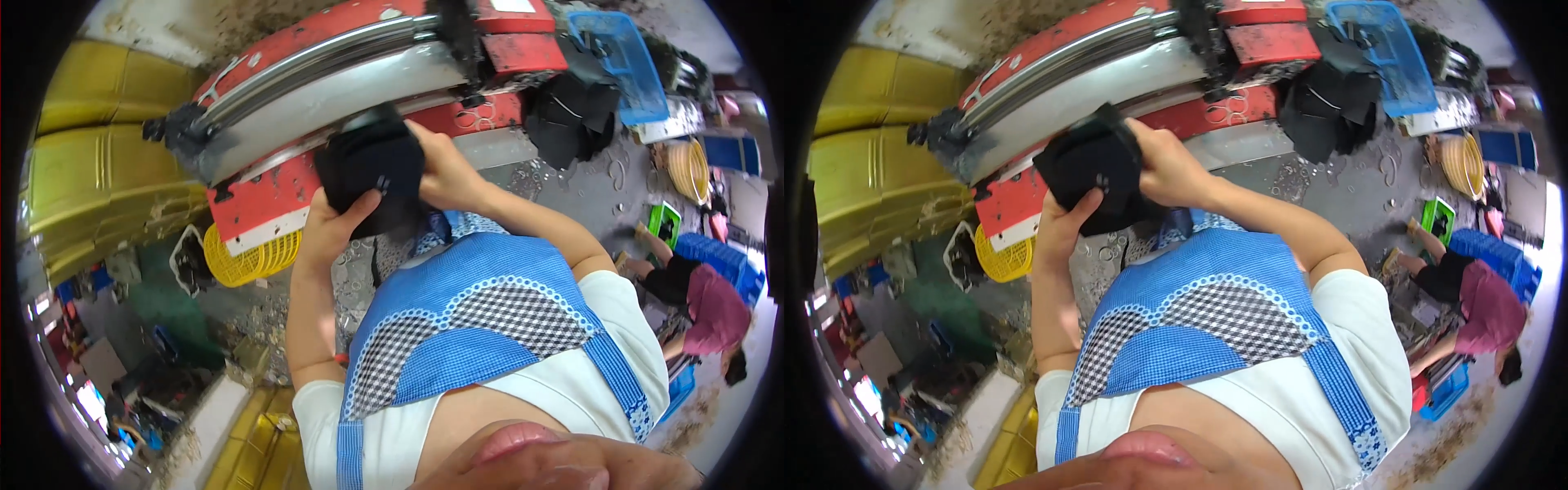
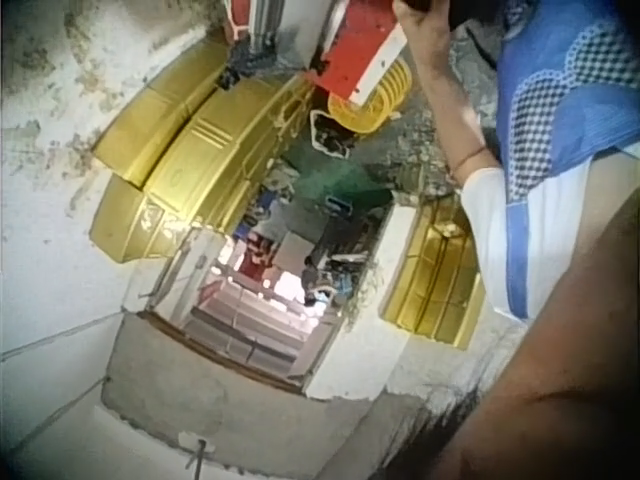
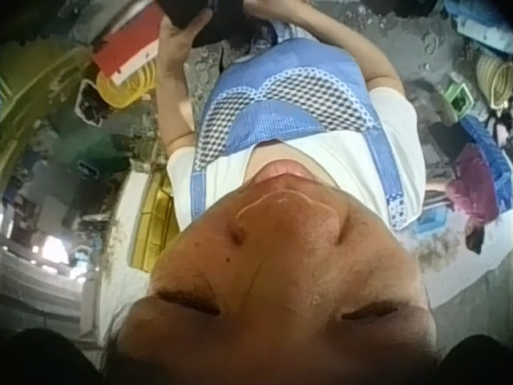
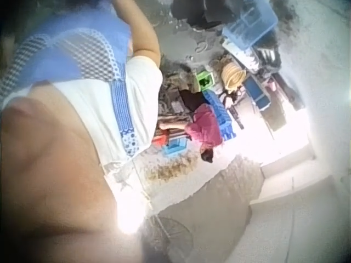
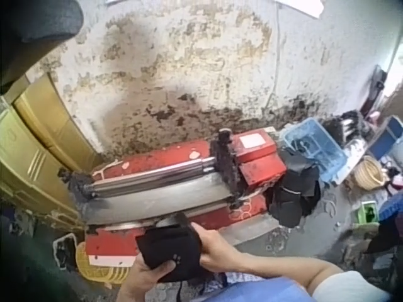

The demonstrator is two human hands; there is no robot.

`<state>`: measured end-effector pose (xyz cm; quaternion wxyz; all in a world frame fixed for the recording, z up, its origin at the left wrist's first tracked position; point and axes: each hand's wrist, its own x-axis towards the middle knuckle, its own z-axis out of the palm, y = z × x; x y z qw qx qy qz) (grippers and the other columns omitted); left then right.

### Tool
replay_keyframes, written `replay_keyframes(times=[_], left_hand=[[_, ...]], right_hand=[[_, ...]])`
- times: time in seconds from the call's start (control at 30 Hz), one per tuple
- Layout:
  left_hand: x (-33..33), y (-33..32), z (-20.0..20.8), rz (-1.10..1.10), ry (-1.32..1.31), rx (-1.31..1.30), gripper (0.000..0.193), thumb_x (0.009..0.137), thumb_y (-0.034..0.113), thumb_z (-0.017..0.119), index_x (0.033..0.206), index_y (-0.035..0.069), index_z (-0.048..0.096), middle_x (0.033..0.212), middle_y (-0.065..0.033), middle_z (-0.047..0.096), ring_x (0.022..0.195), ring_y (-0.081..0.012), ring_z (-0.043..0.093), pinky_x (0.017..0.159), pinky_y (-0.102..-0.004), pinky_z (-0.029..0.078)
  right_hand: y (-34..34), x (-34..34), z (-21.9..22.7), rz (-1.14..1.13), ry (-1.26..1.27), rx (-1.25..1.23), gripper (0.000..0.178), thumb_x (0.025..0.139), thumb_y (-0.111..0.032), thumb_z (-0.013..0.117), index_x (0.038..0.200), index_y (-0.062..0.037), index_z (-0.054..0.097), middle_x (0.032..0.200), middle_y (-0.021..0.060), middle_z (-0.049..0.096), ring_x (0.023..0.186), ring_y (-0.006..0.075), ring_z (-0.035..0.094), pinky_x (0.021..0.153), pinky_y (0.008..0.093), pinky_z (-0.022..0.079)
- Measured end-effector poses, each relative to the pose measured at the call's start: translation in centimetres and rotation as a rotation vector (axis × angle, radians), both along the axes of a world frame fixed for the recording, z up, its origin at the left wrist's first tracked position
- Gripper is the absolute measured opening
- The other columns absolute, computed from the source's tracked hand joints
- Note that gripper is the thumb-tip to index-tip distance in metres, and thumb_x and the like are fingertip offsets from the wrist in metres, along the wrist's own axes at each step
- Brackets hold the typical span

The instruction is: Applying adhesive to shoe upper components using a mechanical glue roller machine.

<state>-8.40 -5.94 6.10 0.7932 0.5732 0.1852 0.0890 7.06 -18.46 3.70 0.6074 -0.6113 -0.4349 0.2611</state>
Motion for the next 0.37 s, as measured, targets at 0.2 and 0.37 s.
replay_keyframes(times=[0.2,0.37], left_hand=[[-1.0,0.2,-0.2,-0.104,-0.010,-0.086,0.035,0.088,0.007,0.067,0.121,-0.002,0.059,0.109,-0.0044,0.065,0.099,-0.0136,0.060,0.089,-0.0287,0.048],[1.7,-0.7,-1.7,-0.240,0.129,0.223,0.036,0.091,0.009,0.063,0.125,-0.002,0.056,0.111,-0.0057,0.064,0.100,-0.0126,0.058,0.091,-0.0292,0.046]], right_hand=[[-3.0,3.5,-1.5,0.087,0.530,-0.169,0.033,0.096,-0.026,0.052,0.096,0.0054,0.063,0.074,0.0075,0.061,0.077,0.0205,0.061,0.068,0.0309,0.047],[-5.7,4.7,5.8,0.428,1.172,0.172,0.087,0.089,-0.066,0.046,0.139,0.0053,0.039,0.058,0.0034,0.052,0.068,0.0205,0.062,0.073,0.0267,0.049]])
